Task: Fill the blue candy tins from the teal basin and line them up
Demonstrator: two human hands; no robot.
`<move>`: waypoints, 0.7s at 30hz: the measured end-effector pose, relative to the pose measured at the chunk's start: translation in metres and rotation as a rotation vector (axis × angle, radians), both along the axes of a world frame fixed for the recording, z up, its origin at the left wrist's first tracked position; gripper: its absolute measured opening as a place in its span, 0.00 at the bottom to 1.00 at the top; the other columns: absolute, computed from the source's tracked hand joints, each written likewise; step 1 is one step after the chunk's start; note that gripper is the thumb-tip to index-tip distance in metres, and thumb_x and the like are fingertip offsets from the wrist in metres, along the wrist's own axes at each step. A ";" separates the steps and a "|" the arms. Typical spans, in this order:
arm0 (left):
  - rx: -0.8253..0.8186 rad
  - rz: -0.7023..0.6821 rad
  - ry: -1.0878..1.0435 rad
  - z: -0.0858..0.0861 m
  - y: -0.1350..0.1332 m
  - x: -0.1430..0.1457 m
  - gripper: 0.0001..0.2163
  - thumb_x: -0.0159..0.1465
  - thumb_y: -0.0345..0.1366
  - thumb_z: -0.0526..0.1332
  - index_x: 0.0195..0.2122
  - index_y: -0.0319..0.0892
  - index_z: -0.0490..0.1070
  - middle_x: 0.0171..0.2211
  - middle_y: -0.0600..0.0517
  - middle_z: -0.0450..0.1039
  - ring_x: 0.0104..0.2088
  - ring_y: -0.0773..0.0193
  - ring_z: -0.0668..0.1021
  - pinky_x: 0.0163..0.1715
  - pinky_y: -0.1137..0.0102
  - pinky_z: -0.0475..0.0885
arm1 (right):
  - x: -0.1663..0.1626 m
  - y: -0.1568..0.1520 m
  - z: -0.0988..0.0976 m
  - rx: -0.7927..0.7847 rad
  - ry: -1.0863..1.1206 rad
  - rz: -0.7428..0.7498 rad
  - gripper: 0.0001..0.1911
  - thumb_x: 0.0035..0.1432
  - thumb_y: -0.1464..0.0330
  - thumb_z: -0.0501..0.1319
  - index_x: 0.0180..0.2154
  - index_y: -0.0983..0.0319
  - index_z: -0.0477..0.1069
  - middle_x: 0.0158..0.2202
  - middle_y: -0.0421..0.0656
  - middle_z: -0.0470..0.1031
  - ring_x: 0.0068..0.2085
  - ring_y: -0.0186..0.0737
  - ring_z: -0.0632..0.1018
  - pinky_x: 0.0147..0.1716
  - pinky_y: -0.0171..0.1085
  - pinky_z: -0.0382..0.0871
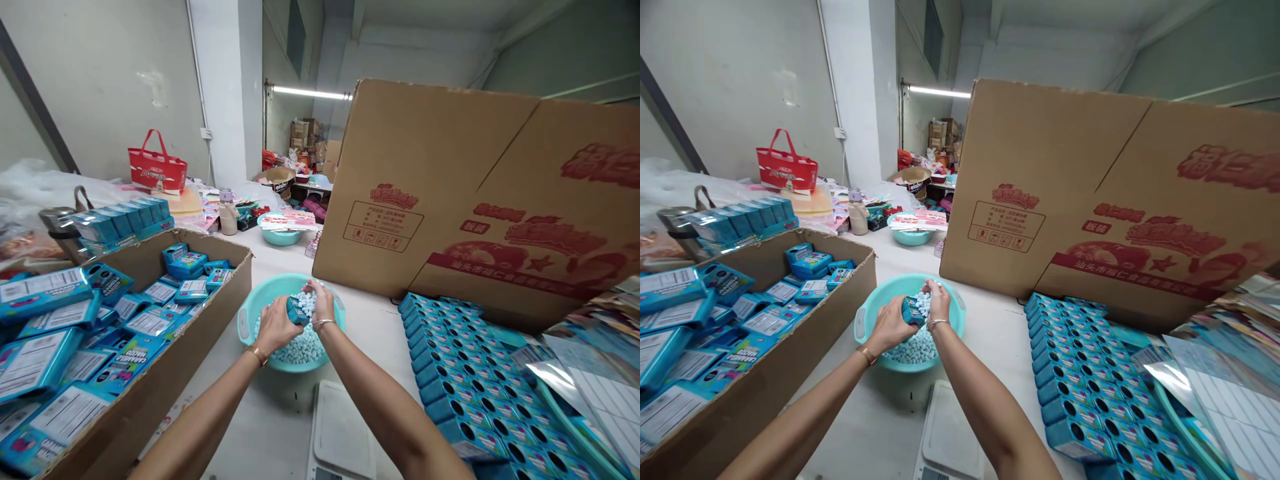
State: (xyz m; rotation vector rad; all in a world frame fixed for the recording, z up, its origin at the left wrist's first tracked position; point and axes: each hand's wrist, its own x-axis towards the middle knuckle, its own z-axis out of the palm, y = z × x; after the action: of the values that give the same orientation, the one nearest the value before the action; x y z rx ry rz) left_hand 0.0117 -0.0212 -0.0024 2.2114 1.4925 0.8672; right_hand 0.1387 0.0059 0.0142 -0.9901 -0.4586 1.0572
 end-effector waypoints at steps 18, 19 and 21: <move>0.001 -0.048 -0.025 0.001 0.008 -0.005 0.26 0.49 0.39 0.66 0.49 0.42 0.64 0.46 0.43 0.73 0.49 0.45 0.75 0.50 0.56 0.63 | 0.000 -0.003 0.016 0.027 0.017 0.202 0.16 0.44 0.58 0.68 0.33 0.62 0.75 0.35 0.47 0.80 0.40 0.46 0.80 0.39 0.41 0.72; -0.002 -0.044 -0.033 0.000 0.008 -0.005 0.27 0.49 0.40 0.66 0.50 0.42 0.64 0.47 0.43 0.73 0.49 0.45 0.75 0.49 0.56 0.64 | 0.000 -0.002 0.018 0.042 0.028 0.192 0.15 0.44 0.59 0.68 0.33 0.61 0.74 0.35 0.46 0.80 0.41 0.46 0.80 0.40 0.41 0.72; -0.008 -0.037 -0.049 0.000 0.009 -0.007 0.28 0.49 0.41 0.66 0.51 0.42 0.63 0.47 0.43 0.73 0.48 0.46 0.75 0.47 0.57 0.66 | 0.002 -0.001 0.019 0.052 0.023 0.169 0.15 0.46 0.58 0.66 0.32 0.61 0.74 0.35 0.46 0.80 0.43 0.46 0.79 0.40 0.41 0.72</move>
State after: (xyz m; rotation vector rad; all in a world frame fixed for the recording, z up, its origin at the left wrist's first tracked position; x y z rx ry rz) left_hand 0.0045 -0.0125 -0.0021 2.1889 1.4254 0.8964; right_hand 0.1404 0.0051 0.0337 -0.9043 -0.5553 1.2009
